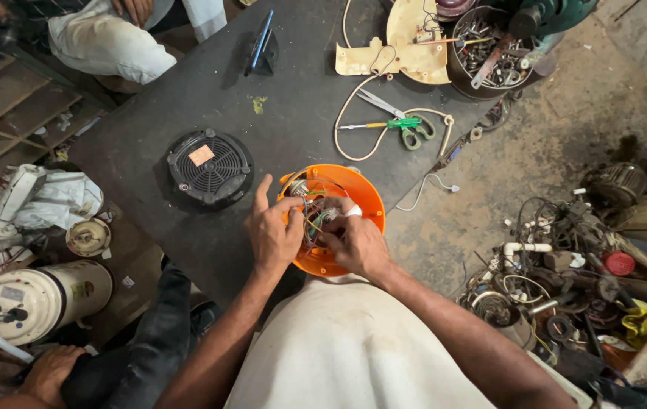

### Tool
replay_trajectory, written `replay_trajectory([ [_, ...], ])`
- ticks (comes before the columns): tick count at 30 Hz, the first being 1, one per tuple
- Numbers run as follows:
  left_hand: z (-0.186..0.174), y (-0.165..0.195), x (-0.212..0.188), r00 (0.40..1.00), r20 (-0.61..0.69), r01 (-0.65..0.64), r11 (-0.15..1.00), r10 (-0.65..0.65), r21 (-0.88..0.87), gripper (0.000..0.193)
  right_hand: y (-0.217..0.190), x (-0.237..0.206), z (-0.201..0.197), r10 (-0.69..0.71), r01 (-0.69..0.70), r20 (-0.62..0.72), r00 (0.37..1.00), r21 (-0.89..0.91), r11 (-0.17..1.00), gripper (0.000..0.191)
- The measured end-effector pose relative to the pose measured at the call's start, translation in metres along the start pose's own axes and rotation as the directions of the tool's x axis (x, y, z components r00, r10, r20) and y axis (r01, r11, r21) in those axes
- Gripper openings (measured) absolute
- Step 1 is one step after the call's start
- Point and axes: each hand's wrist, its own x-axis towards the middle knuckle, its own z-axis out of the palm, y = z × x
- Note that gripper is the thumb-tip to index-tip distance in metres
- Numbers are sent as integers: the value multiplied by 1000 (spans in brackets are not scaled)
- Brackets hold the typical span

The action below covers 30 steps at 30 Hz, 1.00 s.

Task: The person works on an electrical device placed in an orange bucket, stripping and twisting wires, and using a screwdriver to tighten connections. The person also handles a black circular fan cover and various small components on the workbench.

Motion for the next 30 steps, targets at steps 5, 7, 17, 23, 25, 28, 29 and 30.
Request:
replay_trajectory([
  [5, 0, 2, -1, 997, 73, -16, 999, 13, 49, 21, -10, 2, -4, -198, 198, -32, 980, -10, 980, 69],
  [7, -1, 2, -1, 996, 85, -12, 998, 7, 60, 21, -12, 3, -5, -251, 248, -67, 966, -56, 967, 67],
  [17, 1, 1, -1, 998, 66, -21, 1000, 21, -9, 19, -12, 18, -1, -114, 107, -29, 993, -164, 981, 49],
  [23, -2, -1, 2, 994, 100, -44, 999, 45, -7, 20, -7, 16, 0, -187, 186, -15, 982, -59, 981, 62],
  [25, -3, -2, 4, 991, 129, -35, 999, 35, 2, 22, -8, 14, 2, -189, 188, -13, 982, -81, 979, 68],
  [28, -4, -4, 5, 987, 161, -23, 1000, 24, -3, 24, -11, 12, 3, -182, 179, -1, 983, -167, 970, 73],
  [29, -5, -4, 5, 986, 164, -26, 1000, 28, -15, 24, -12, 12, 3, -182, 179, 6, 983, -191, 965, 74],
  [30, -4, -5, 5, 986, 166, -30, 999, 34, -27, 23, -13, 13, 3, -182, 181, 12, 983, -216, 960, 75],
])
